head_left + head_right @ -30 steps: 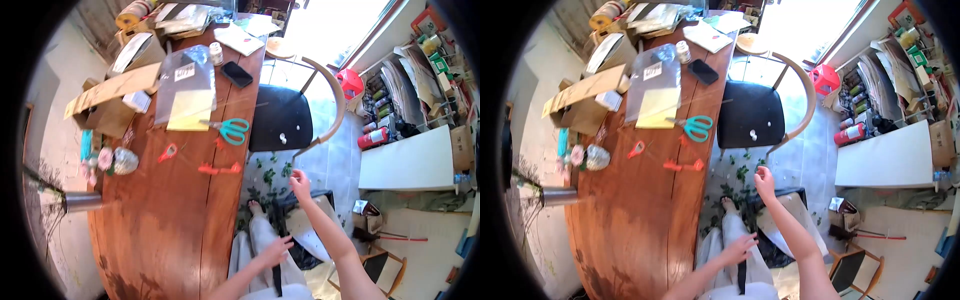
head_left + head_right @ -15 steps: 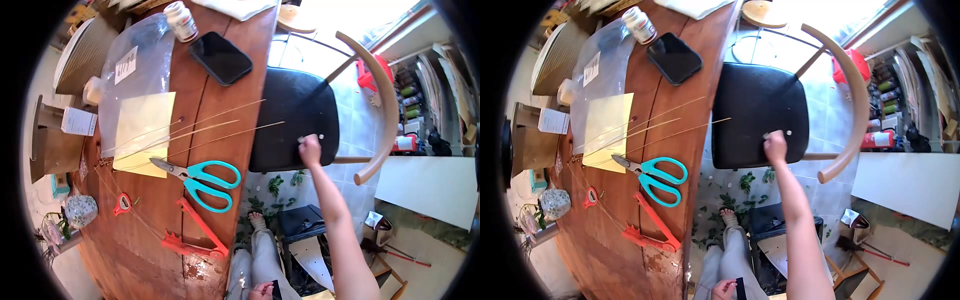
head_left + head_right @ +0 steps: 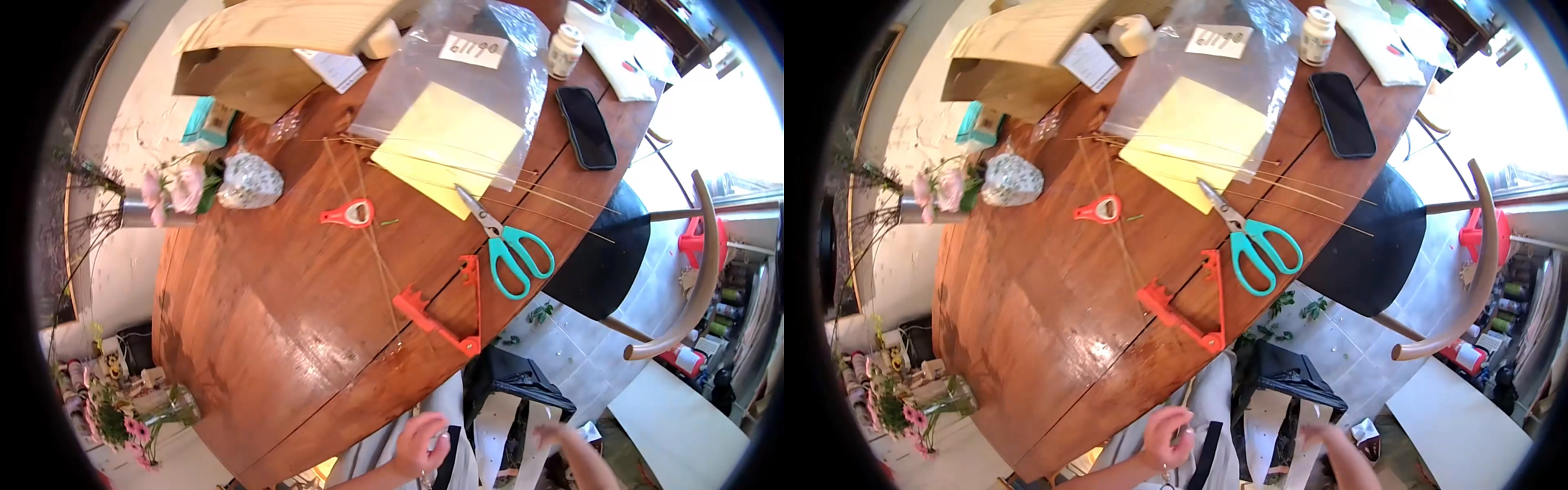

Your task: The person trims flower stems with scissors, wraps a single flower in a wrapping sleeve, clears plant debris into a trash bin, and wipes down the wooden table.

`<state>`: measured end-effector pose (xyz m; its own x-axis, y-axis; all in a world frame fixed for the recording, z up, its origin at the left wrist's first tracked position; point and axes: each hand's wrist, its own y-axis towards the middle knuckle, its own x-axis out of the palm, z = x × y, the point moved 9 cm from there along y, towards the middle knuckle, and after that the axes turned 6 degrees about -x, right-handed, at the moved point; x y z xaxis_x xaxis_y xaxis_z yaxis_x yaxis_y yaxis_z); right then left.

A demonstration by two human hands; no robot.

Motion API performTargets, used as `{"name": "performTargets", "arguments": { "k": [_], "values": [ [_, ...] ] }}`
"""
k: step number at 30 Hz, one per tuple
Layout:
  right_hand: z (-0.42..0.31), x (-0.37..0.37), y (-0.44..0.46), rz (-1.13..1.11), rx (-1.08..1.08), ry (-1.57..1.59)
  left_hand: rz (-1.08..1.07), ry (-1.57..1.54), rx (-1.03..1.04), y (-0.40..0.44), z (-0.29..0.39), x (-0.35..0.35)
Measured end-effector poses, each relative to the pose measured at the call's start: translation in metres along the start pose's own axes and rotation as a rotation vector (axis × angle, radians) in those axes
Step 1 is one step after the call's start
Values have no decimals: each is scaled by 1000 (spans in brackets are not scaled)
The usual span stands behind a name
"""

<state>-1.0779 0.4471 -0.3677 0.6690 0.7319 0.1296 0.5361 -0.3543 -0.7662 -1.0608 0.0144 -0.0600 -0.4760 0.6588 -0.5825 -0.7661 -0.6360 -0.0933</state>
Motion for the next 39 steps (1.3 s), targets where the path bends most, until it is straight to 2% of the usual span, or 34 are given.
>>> {"name": "performTargets", "arguments": {
  "k": [1,2,4,5,6,8,10,12,14,16,18,21,24,26,30,32,35,39],
  "values": [
    [-41,-3,-41,-227,236,-181,-43,-48,4,-3,6,1],
    [-69,-35,-78,-37,397,-207,-78,-97,13,-7,14,1],
    [-60,-60,-77,278,436,-149,-165,-141,20,-15,18,2],
    [-67,-89,-86,504,381,-197,-234,-129,63,-19,20,-3],
    [-103,-141,-109,733,323,-245,-306,-115,111,-22,24,-6],
    [-167,-224,-141,869,365,-277,-219,-123,178,-14,35,-32],
    [-247,-290,-190,1396,181,-202,-191,-121,214,-11,41,-62],
    [-334,-339,-218,1598,-8,-160,-133,-135,123,-7,48,-92],
    [-404,-370,-212,1734,-126,-304,-105,-151,-7,-11,44,-113],
    [-467,-394,-178,1574,-162,-459,-81,-120,18,-16,54,-127],
    [-511,-392,-121,1447,-398,-938,-106,-91,19,-22,60,-138],
    [-481,-399,-66,1217,-218,-1148,-58,48,120,-41,69,-159],
    [-456,-411,-79,1241,-197,-1219,-37,50,-81,-69,37,-180],
    [-449,-420,-88,1234,-274,-1277,-20,90,-147,-87,14,-194],
    [-475,-436,-105,1080,69,-1308,75,109,-216,-120,-6,-222],
    [-491,-417,-112,1372,-231,-1428,139,59,-231,-136,-7,-237],
    [-500,-384,-104,1382,-362,-917,192,2,-188,-168,-20,-251],
    [-526,-267,-86,1553,-359,-641,128,5,-128,-236,-54,-271]
  ]
}}
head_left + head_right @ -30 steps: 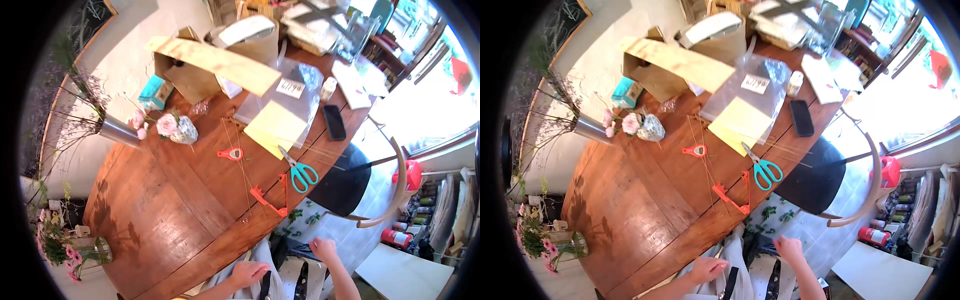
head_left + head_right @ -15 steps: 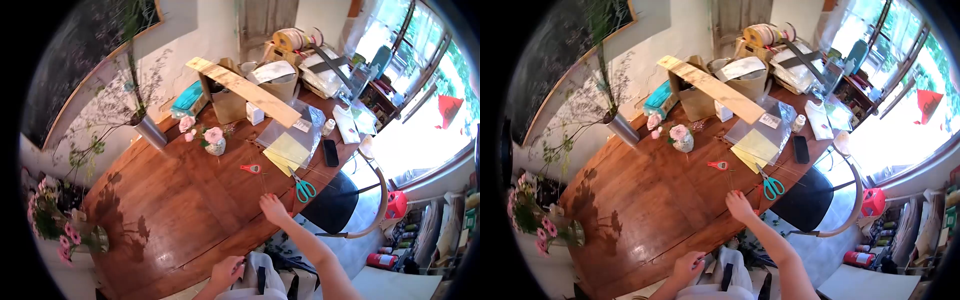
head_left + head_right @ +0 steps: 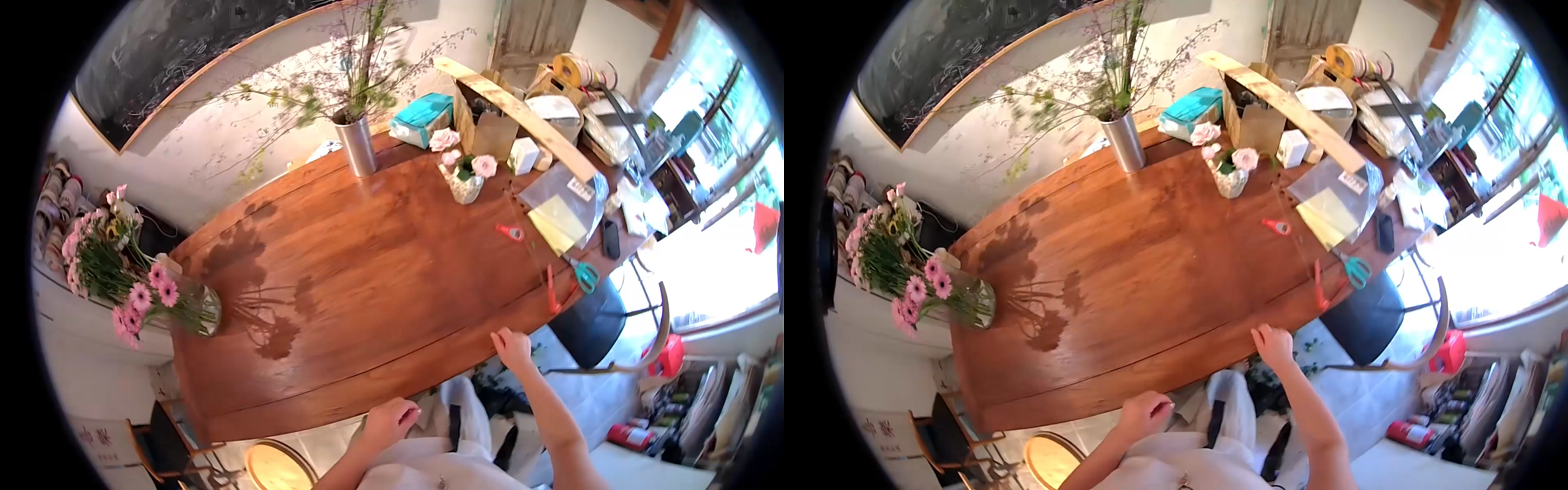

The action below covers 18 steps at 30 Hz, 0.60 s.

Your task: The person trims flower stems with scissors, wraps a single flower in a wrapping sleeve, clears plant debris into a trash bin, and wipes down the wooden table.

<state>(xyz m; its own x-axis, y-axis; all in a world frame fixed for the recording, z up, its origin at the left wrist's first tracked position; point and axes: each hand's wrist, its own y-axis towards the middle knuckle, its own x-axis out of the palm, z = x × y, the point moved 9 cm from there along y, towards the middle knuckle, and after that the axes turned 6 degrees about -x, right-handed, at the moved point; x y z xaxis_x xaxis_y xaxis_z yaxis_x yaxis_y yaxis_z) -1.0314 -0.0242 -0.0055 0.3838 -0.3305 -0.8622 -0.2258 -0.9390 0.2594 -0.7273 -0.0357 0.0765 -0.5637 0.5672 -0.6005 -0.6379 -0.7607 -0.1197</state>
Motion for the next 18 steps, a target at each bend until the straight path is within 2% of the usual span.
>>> {"name": "performTargets", "arguments": {
  "k": [4,5,8,9,10,11,14,16,17,18],
  "values": [
    [-90,24,-124,33,376,57,-91,-31,62,-64,-63,-30],
    [-104,31,-164,-21,551,88,-162,35,78,-80,-71,-32],
    [-137,56,-316,179,631,52,-410,201,119,-112,-94,-34],
    [-141,65,-378,187,815,68,-553,290,178,-127,-100,-24],
    [-156,70,-426,385,939,397,-698,390,249,-141,-108,-15],
    [-213,24,-379,51,969,71,-845,491,329,-154,-113,-3],
    [-199,79,-619,117,1330,229,-992,543,522,-189,-91,19],
    [-222,82,-724,226,1478,346,-948,580,603,-207,-60,32],
    [-273,57,-742,417,1212,-36,-966,578,681,-223,-39,45],
    [-318,37,-731,413,1588,94,-952,450,723,-233,-12,45]
  ]
}}
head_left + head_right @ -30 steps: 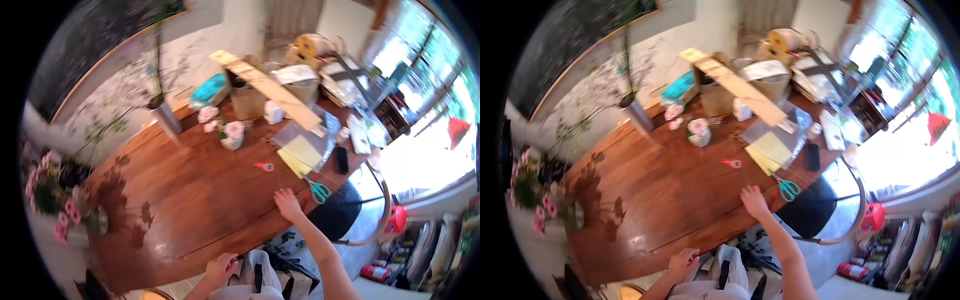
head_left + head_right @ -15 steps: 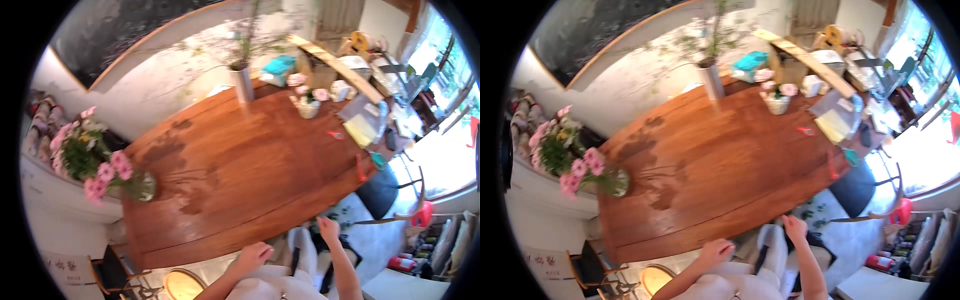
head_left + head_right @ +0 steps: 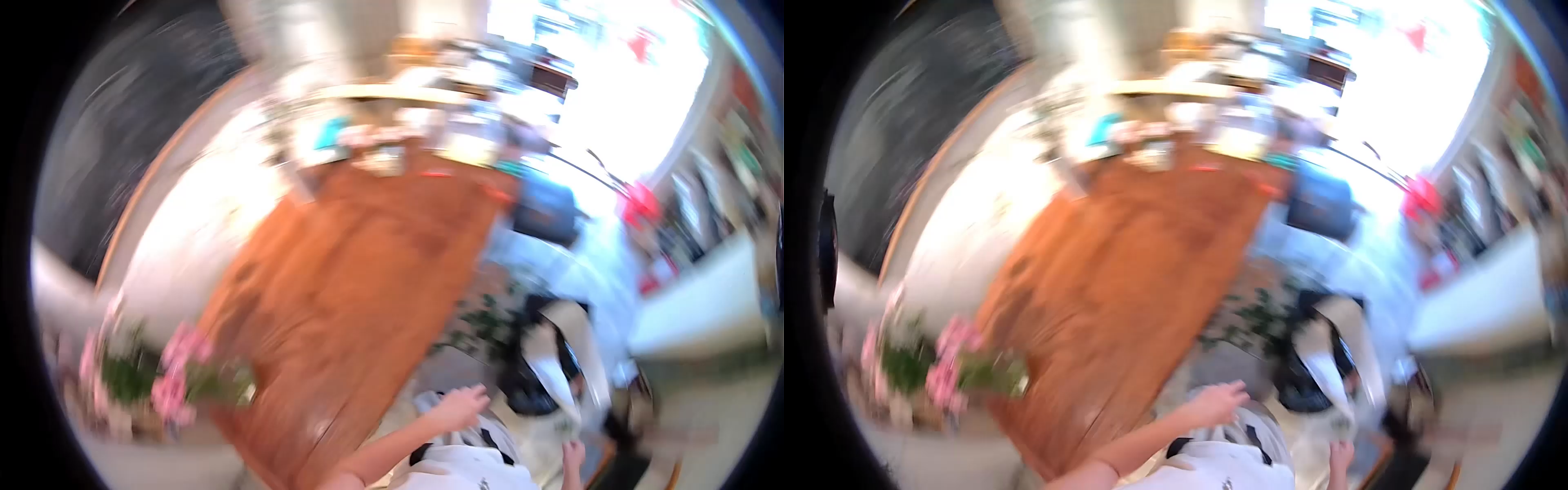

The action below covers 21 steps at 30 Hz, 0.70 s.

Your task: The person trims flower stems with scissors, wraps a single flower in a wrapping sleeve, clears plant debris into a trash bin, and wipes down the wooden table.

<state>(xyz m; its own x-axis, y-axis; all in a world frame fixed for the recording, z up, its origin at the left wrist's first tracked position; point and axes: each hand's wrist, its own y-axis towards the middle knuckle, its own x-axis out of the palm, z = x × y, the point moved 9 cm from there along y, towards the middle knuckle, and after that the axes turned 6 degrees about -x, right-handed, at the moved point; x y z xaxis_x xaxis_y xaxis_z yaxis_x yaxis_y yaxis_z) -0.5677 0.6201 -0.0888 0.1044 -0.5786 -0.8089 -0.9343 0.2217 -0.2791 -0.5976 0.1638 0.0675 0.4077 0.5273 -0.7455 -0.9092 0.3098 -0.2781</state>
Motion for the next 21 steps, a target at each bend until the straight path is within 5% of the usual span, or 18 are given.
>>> {"name": "performTargets", "arguments": {
  "k": [1,2,3,7,11,14,17,21],
  "values": [
    [71,8,-21,-66,194,-25,53,-89,64,3,22,-13],
    [111,3,-52,88,70,-49,37,-115,68,9,41,-14],
    [99,-1,-72,-36,359,250,42,-140,41,22,50,-14],
    [127,-22,-136,-156,502,76,-11,-98,51,42,70,44],
    [204,-47,-194,-195,653,73,-405,170,53,59,110,132],
    [281,-78,-218,-199,731,62,-495,252,110,89,175,192],
    [343,-111,-201,-250,564,-110,-410,211,182,128,242,232],
    [372,-190,-121,100,496,-39,-435,-20,271,167,340,259]
  ]
}}
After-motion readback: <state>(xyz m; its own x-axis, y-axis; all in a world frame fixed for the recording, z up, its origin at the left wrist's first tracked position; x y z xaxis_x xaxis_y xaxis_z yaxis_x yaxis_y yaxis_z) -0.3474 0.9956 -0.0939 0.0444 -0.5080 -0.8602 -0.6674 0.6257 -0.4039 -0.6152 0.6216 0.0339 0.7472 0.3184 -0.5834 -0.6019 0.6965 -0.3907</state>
